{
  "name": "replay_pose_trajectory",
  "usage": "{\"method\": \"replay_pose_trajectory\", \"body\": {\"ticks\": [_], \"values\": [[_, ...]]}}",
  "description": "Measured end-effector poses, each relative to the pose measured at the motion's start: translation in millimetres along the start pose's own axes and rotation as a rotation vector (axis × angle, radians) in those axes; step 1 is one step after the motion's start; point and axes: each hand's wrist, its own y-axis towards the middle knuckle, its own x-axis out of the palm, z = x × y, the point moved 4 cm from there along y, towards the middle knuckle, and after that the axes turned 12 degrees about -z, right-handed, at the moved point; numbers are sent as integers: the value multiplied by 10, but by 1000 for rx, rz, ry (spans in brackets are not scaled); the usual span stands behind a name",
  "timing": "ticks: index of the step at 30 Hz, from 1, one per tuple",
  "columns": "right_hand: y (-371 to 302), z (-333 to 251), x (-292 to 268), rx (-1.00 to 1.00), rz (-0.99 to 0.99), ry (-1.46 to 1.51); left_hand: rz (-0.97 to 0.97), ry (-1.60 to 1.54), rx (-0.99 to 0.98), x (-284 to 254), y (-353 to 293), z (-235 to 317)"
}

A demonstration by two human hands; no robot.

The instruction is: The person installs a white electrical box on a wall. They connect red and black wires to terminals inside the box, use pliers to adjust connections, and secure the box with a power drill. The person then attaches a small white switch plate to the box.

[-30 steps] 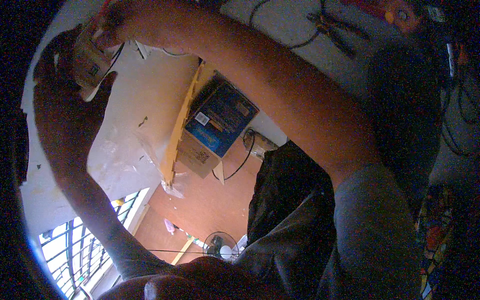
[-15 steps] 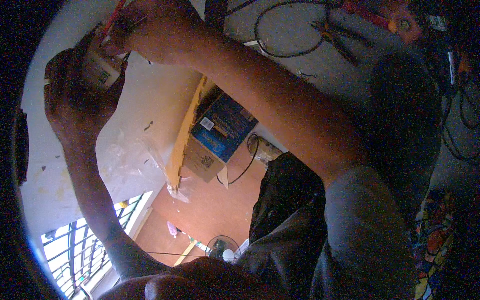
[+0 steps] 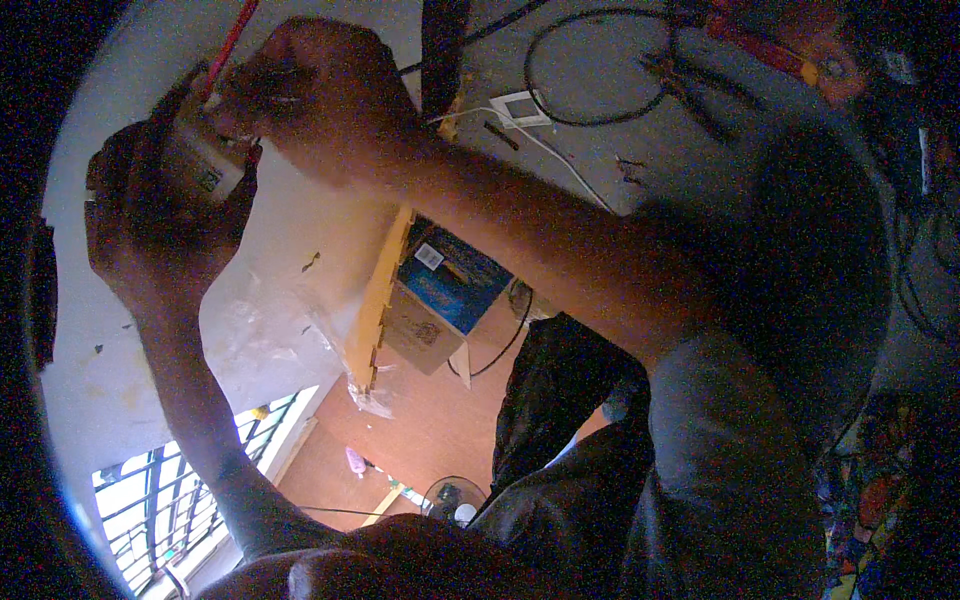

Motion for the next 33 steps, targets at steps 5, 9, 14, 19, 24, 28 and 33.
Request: {"method": "replay_pose_trajectory", "body": {"ticks": [5, 9, 14, 19, 24, 28, 33], "values": [[-23, 224, 252, -335, 185, -89, 28, -39, -1, 8, -13, 12], [-36, 181, 175, -374, 48, -199, 35, -24, 7, 6, -37, 18], [-89, 133, -44, -280, -205, -569, 11, -3, -8, 11, -60, 23], [66, 189, -65, -560, -196, -730, 34, -62, -9, 26, -76, 4], [126, 247, -119, -595, -303, -738, 6, -96, -35, 43, -125, -21], [149, 317, -117, -556, -376, -858, -3, -114, -40, 42, -125, -42], [191, 373, -91, -847, -215, -775, -15, -75, -14, 26, -88, -23]]}}
